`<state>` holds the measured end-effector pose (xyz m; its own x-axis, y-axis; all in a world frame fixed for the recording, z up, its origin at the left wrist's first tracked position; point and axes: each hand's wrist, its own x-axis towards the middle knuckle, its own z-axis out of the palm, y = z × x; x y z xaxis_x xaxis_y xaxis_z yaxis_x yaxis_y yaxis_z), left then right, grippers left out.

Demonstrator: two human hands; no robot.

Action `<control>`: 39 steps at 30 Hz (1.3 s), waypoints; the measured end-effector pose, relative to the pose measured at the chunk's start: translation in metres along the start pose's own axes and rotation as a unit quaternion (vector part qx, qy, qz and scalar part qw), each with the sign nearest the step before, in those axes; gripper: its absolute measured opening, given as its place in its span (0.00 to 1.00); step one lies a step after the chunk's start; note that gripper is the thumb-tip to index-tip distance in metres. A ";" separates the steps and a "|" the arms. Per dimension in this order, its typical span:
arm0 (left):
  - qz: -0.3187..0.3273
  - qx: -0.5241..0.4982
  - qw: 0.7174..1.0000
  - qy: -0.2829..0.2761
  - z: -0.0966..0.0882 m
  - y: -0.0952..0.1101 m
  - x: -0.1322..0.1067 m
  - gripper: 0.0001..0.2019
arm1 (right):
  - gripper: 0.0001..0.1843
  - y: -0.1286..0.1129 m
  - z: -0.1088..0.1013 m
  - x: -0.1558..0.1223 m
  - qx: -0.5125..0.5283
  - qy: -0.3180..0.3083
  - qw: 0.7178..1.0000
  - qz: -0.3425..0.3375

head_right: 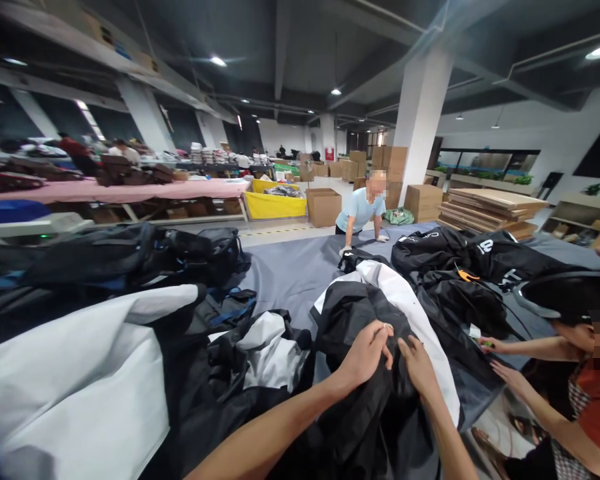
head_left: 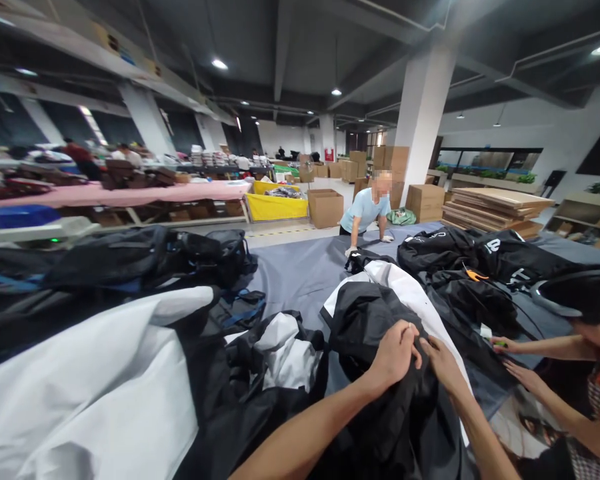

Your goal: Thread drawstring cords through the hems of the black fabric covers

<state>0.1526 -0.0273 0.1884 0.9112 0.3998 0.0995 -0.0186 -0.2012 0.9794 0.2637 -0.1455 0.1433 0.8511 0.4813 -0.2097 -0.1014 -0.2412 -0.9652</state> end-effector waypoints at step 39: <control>-0.216 0.444 0.869 -0.009 0.095 -0.036 -0.080 0.17 | 0.31 -0.018 -0.005 0.094 0.347 -0.117 0.921 0.133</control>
<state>0.1195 -0.1369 0.1281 0.7601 0.5977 -0.2548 0.6455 -0.6495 0.4018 0.3479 -0.1005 0.1424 0.6234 0.6705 -0.4023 -0.6640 0.1822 -0.7252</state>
